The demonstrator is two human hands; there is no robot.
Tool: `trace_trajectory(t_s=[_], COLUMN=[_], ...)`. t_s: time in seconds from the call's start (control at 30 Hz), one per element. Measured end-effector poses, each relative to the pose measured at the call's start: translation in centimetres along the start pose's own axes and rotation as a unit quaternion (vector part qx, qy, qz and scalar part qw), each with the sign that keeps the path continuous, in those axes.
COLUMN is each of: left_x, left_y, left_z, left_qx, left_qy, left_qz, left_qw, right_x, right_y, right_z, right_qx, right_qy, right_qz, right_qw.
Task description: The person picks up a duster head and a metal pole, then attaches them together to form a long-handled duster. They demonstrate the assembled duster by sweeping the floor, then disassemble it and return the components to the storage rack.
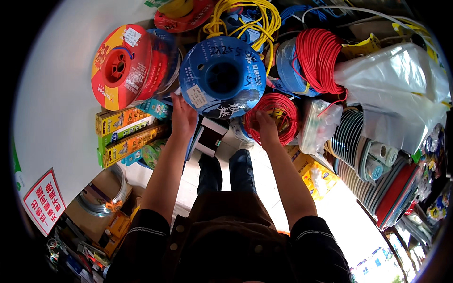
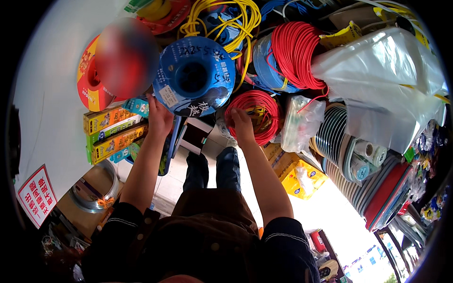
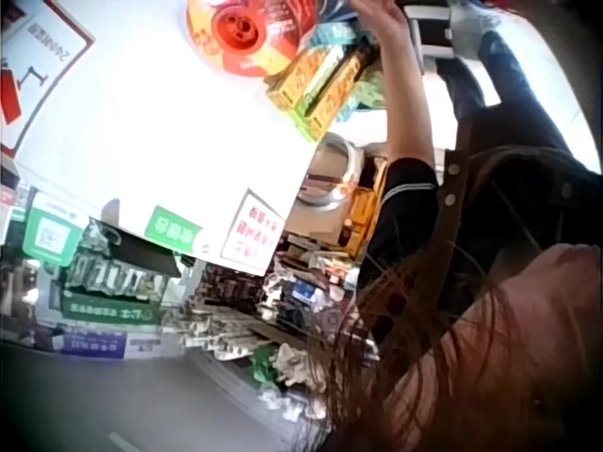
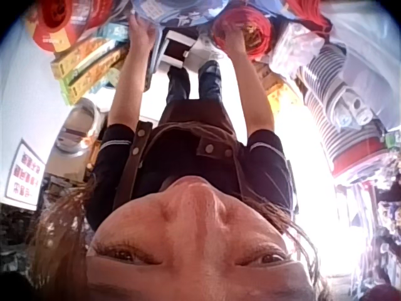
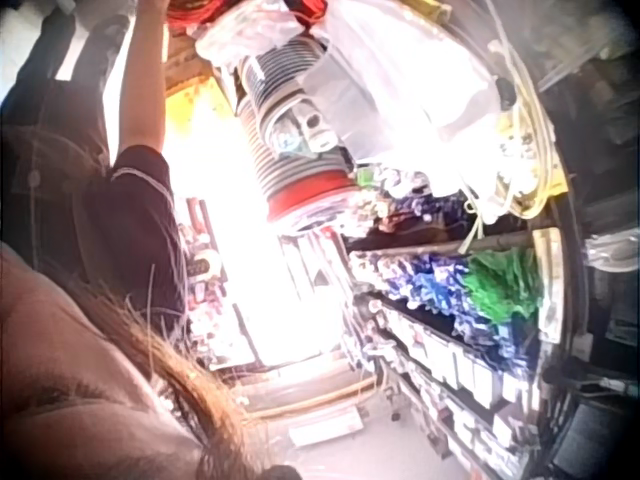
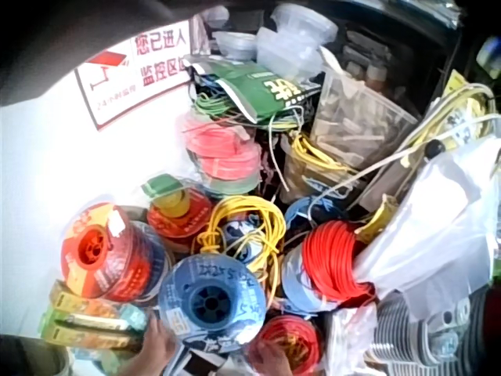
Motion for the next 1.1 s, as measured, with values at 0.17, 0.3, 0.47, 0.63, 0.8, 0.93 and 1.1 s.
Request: trace_trajectory(t_s=[0.17, 0.3, 0.47, 0.63, 0.8, 0.93, 1.1], left_x=[1.8, 3.7, 6.0, 9.8, 15.8, 17.4, 18.2], left_y=[-6.9, -9.4, -9.0, -10.0, -14.0, -15.0, -15.9], left_z=[-5.2, -8.7, -11.3, -15.0, -16.5, -15.5, -13.7], left_qx=[-0.097, -0.201, -0.356, -0.484, -0.590, -0.600, -0.601], left_qy=[-0.069, -0.144, -0.187, -0.196, -0.179, -0.183, -0.160], left_qz=[0.066, 0.099, 0.063, 0.000, -0.045, -0.055, -0.078], left_qw=[0.991, 0.964, 0.913, 0.853, 0.786, 0.777, 0.779], right_x=[1.9, 2.8, 3.1, 5.2, 12.7, 17.3, 23.1], right_y=[-1.5, -1.8, -1.7, -2.8, -9.4, -9.8, 4.3], right_z=[3.7, 5.2, 5.9, 7.3, 13.3, 11.4, -10.8], right_qx=[0.010, 0.041, 0.070, 0.065, 0.242, 0.304, 0.317], right_qy=[0.063, 0.090, 0.084, 0.078, 0.136, 0.102, -0.259], right_qz=[-0.007, -0.009, -0.018, -0.034, -0.039, -0.058, -0.178], right_qw=[0.998, 0.995, 0.994, 0.994, 0.960, 0.945, 0.895])
Point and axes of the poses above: each hand's wrist, its own x-axis away from the middle knuckle, its own y-axis out of the palm, z = x × y, the point moved 10 cm from there along -x, towards the middle knuckle, and after that the axes turned 7 degrees about -y, right-handed, at the moved point
